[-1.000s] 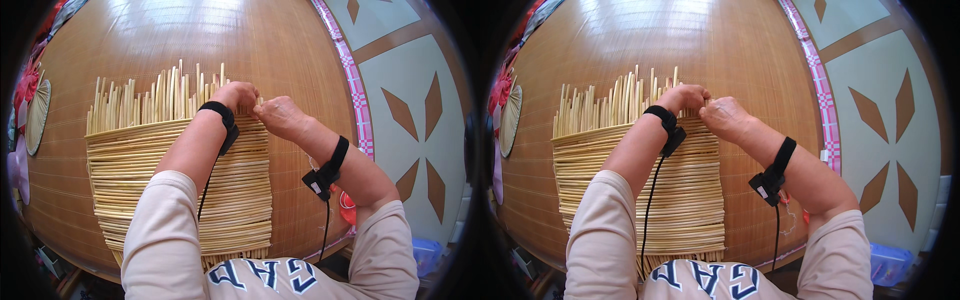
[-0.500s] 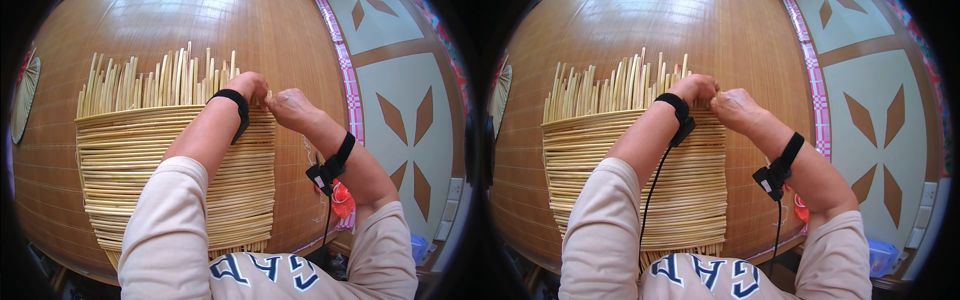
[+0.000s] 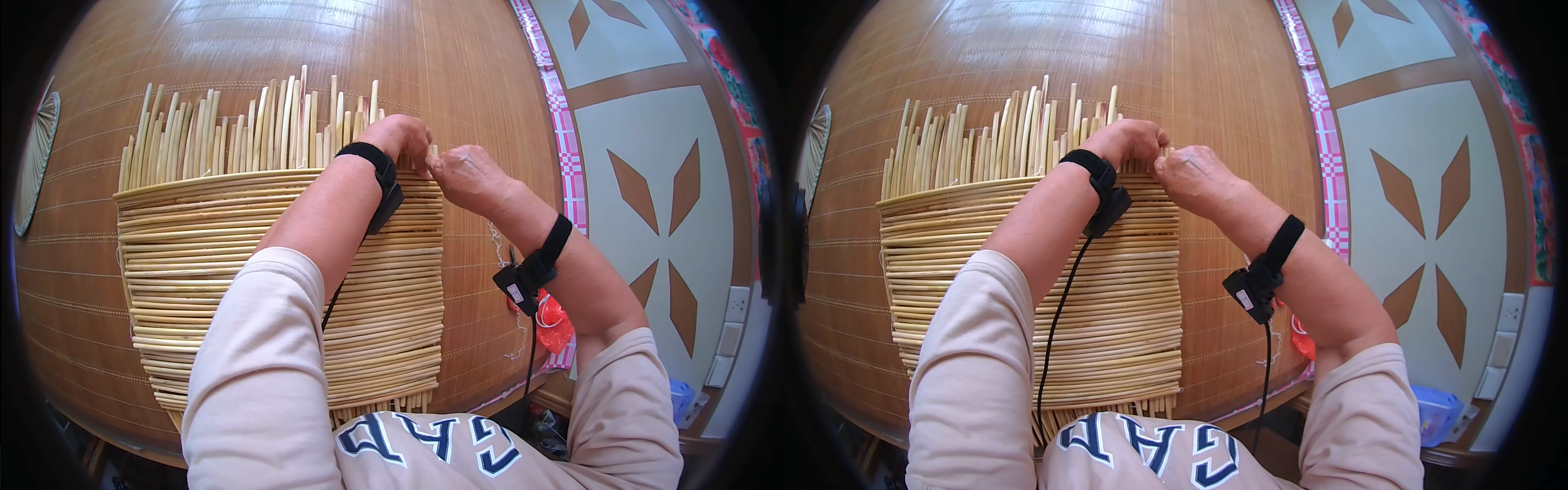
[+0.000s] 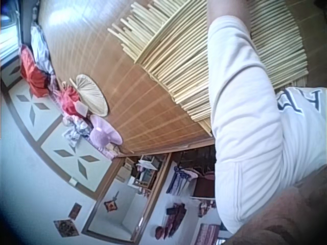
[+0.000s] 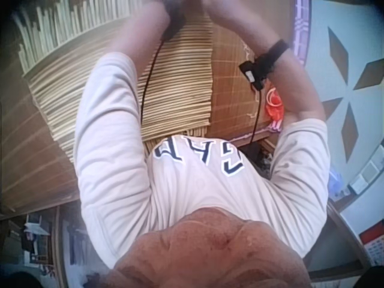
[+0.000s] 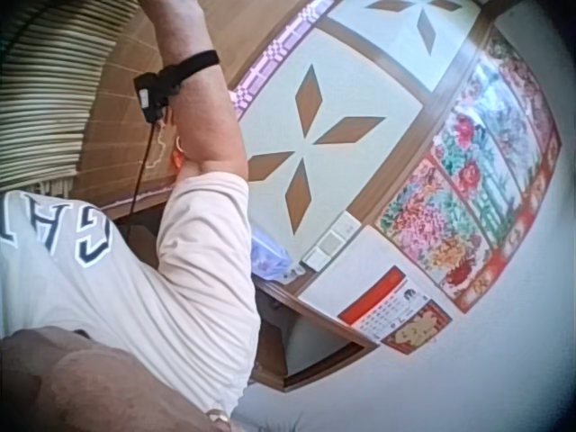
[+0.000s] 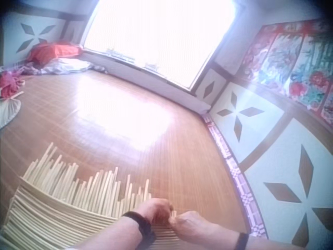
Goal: Weaving a mat using long wooden or bamboo sticks and thread.
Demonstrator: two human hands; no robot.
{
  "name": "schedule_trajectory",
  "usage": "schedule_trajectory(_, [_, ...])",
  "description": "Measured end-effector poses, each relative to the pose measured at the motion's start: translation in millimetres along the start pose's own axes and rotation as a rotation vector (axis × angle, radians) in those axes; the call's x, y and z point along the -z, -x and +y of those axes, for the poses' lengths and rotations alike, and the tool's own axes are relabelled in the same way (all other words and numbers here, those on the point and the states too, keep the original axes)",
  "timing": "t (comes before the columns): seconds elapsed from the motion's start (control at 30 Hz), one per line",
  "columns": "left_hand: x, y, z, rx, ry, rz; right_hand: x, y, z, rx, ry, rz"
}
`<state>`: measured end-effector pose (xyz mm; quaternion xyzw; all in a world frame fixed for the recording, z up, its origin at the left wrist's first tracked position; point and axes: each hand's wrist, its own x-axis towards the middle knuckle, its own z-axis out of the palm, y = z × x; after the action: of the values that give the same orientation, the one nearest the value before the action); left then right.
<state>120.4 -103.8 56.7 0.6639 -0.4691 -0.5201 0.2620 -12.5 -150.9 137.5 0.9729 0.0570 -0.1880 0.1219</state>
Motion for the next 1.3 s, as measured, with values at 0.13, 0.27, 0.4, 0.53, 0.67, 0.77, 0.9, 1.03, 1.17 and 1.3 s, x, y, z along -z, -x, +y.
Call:
schedule_trajectory(0.13, [0,-5,-6,-0.060,-0.092,0.052,2,-1,-3,-0.005,0.004,0.004])
schedule_trajectory(0.27, [-4,-2,-3,0.010,0.031,0.044,-3,1,-2,-0.015,-0.007,0.029])
schedule_trajectory(0.4, [-1,2,2,0.068,0.037,-0.008,-3,2,-4,-0.005,-0.007,0.043])
schedule_trajectory(0.53, [0,8,8,0.101,-0.012,-0.059,0,3,-5,-0.008,-0.009,0.041])
schedule_trajectory(0.67, [-2,8,5,0.101,0.019,-0.042,-9,2,-4,0.000,-0.012,0.058])
schedule_trajectory(0.77, [-3,7,1,0.013,0.007,0.062,-14,0,-5,0.018,-0.008,0.068])
schedule_trajectory(0.9, [-2,5,1,-0.028,-0.042,0.041,-19,-1,-5,0.005,-0.021,0.093])
schedule_trajectory(1.03, [0,5,1,0.031,0.011,0.019,-21,2,-7,-0.040,-0.039,0.140])
schedule_trajectory(1.17, [-5,14,2,0.076,0.093,0.076,-31,4,-9,-0.073,-0.054,0.153])
schedule_trajectory(1.3, [-5,10,-5,0.040,0.215,0.169,-21,4,-8,-0.112,-0.074,0.174])
